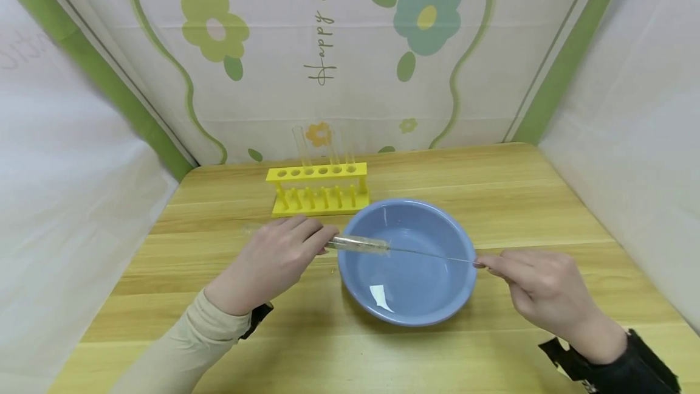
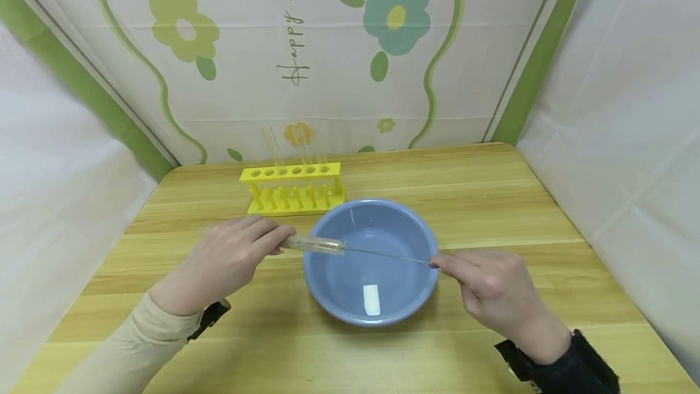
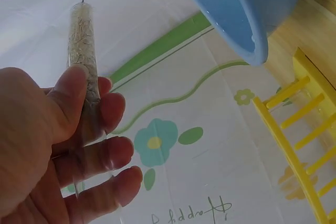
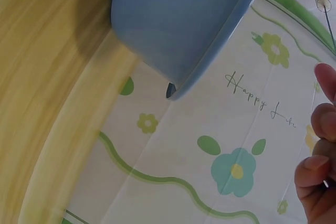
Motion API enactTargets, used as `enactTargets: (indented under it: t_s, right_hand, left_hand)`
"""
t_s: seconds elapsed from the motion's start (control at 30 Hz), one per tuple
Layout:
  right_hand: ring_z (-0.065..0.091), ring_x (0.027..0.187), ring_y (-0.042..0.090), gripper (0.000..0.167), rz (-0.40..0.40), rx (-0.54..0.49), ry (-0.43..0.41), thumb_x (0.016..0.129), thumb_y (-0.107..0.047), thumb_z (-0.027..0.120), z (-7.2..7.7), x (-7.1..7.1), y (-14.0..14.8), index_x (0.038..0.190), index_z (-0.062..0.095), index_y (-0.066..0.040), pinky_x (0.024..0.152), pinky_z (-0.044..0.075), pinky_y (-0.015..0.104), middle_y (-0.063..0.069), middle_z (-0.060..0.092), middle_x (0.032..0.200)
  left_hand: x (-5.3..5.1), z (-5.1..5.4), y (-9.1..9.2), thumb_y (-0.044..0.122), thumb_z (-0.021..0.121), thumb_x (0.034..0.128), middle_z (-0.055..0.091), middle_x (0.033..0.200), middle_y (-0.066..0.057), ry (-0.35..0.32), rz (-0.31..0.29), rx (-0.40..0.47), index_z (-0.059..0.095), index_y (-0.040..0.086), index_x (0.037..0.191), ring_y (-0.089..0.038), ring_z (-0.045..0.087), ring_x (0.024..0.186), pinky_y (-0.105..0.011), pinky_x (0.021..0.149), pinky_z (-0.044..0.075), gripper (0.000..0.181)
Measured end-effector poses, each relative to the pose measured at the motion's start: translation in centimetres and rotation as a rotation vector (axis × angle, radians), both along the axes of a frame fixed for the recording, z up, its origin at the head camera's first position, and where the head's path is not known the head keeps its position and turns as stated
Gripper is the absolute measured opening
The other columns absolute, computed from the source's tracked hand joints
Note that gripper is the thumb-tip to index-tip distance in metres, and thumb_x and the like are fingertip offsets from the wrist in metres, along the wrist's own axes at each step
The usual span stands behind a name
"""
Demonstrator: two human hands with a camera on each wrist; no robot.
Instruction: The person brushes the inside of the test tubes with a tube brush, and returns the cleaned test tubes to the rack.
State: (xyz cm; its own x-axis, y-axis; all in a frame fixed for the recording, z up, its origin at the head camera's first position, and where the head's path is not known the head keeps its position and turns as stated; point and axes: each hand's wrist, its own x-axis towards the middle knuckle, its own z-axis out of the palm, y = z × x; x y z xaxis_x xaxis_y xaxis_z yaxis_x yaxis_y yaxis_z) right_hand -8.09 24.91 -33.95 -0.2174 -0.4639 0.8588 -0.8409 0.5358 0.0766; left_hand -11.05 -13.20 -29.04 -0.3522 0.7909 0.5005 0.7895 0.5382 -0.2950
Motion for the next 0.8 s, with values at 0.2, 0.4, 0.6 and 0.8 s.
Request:
enactTargets:
  t_s: [0.2,0.4,0.6,0.8]
  right_hand:
    - [0.063,0.055,0.006,0.04,0.001,0.021,-0.055,0.104,-0.012,0.041,-0.6,-0.3,0.4,0.084,0.076,-0.01,0.041,0.037,0.013,-0.009,0.068,0.073]
    - [0.067,0.062,0.005,0.04,0.003,0.037,-0.123,0.107,-0.02,0.043,-1.1,-0.6,0.7,0.088,0.077,-0.01,0.046,0.041,0.011,-0.01,0.071,0.077]
    - [0.07,0.067,0.007,0.039,0.034,0.033,-0.2,0.107,-0.024,0.045,-1.3,-0.7,0.7,0.089,0.077,-0.009,0.052,0.048,0.012,-0.008,0.072,0.08]
    - [0.071,0.076,0.006,0.039,0.062,0.014,-0.286,0.106,-0.027,0.046,-1.4,-0.7,0.5,0.092,0.076,-0.007,0.063,0.053,0.014,-0.007,0.073,0.083]
  left_hand:
    - [-0.1,-0.1,0.1,0.009,0.071,0.089,0.066,0.087,-0.006,0.041,-0.003,0.005,0.066,0.002,0.112,-0.023,0.067,0.077,-0.035,0.065,0.057,0.025]
    - [-0.2,-0.1,0.2,0.003,0.066,0.0912,0.067,0.089,-0.008,0.075,-0.013,0.023,0.066,0.0,0.112,-0.025,0.067,0.078,-0.036,0.065,0.057,0.021]
    - [-0.1,-0.2,0.3,-0.001,0.063,0.0919,0.066,0.089,-0.007,0.089,0.007,0.001,0.067,0.002,0.111,-0.024,0.066,0.078,-0.034,0.065,0.057,0.02]
    - [0.0,0.0,0.5,0.002,0.052,0.1002,0.067,0.092,-0.006,0.107,0.004,-0.003,0.067,0.003,0.113,-0.024,0.066,0.081,-0.033,0.068,0.057,0.02]
